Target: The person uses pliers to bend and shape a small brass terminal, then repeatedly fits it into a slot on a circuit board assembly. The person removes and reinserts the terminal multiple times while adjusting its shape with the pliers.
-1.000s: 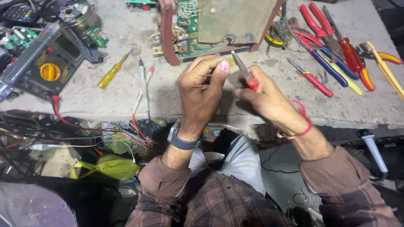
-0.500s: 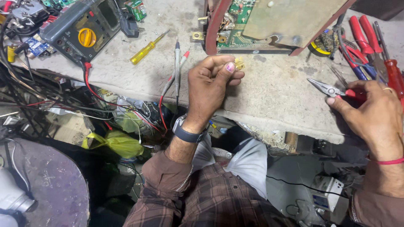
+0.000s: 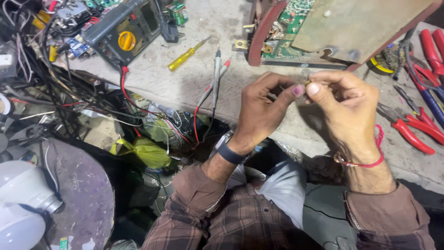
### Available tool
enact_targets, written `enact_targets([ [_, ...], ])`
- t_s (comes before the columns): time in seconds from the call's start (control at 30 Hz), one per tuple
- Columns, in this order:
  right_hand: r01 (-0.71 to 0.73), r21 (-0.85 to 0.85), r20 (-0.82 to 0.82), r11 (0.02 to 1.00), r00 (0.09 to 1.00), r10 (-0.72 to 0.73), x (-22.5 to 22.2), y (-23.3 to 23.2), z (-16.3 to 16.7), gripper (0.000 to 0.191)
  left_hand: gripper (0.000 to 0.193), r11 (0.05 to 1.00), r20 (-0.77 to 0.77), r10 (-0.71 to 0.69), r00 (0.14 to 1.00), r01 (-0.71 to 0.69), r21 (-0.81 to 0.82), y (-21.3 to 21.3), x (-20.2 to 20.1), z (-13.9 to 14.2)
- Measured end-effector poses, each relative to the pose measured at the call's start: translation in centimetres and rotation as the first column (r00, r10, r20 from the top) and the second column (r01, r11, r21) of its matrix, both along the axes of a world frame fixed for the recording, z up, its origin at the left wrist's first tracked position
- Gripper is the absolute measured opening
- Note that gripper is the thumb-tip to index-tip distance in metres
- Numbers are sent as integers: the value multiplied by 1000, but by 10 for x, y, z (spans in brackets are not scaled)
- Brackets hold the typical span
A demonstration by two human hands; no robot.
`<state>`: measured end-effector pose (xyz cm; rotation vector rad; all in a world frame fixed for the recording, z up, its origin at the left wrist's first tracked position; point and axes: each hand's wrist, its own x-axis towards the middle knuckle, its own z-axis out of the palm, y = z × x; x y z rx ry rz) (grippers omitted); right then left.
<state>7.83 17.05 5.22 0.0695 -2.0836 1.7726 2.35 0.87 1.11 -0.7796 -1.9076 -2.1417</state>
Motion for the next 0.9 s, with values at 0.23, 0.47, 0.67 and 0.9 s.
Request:
enact_targets([
  [0.23, 99, 151, -187, 984, 980, -70, -11, 42, 13, 18, 40, 998, -257, -22, 966, 8, -56, -31, -51, 36],
  [0.47, 218, 16, -276, 976, 939, -206, -40, 106, -1, 16, 70, 873, -426, -158, 891, -75, -481, -45, -163, 60],
  [0.67, 238, -72, -239, 969, 939, -249, -52, 150, -28, 14, 66, 865, -333, -264, 905, 70, -497, -20, -203, 34],
  [0.9, 159, -191, -242, 969, 949, -204, -63, 190, -36, 18, 56, 911, -485, -146, 862, -73, -405, -2, -210, 29],
])
